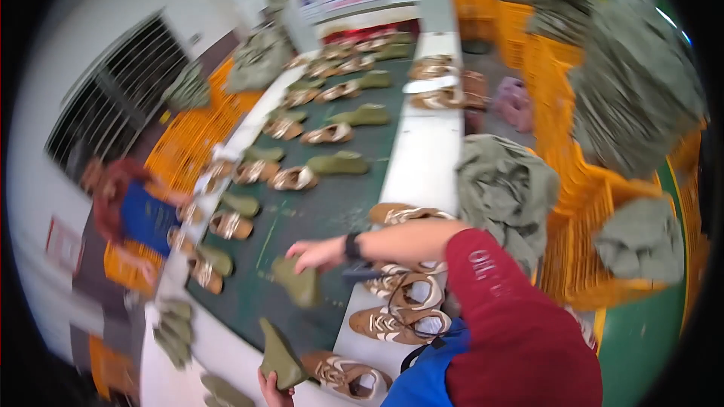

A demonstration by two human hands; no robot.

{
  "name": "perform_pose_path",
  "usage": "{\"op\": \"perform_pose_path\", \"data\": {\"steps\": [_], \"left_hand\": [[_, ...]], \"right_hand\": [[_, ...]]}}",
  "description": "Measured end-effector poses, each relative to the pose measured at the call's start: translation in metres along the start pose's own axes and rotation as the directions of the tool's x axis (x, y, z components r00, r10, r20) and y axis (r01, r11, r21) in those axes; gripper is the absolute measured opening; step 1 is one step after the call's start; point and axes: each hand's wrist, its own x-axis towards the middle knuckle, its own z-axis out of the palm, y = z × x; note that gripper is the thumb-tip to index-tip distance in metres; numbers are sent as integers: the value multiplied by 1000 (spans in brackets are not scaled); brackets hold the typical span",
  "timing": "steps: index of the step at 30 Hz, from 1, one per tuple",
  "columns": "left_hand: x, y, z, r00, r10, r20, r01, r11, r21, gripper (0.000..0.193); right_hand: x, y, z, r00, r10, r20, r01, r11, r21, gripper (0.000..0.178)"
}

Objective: Organizing shoes and shoe lasts on a conveyor belt and then moving shoes into large storage bags.

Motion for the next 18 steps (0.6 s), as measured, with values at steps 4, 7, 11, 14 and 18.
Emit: {"op": "perform_pose_path", "data": {"steps": [4, 7, 11, 14, 18], "left_hand": [[-67, -31, -10, 982, -181, -56, 175, 980, -96, 48], [-159, -31, -13, 934, -168, -317, 186, 982, 28, 59], [-267, -56, -24, 812, -89, -576, 36, 994, -103, 71], [-324, -36, -2, 635, -37, -772, 50, 999, -6, 69], [-378, -11, 10, 429, 51, -902, 14, 998, 63, 65]], "right_hand": [[-55, 35, -79, 988, -39, -152, 44, 999, 29, 56], [-57, 57, -105, 979, 83, -184, -39, 973, 228, 46], [-55, 86, -115, 939, 50, -341, -13, 994, 111, 40], [-50, 89, -119, 940, 188, -284, -184, 982, 40, 39], [-42, 89, -115, 919, 242, -312, -192, 964, 182, 38]]}}
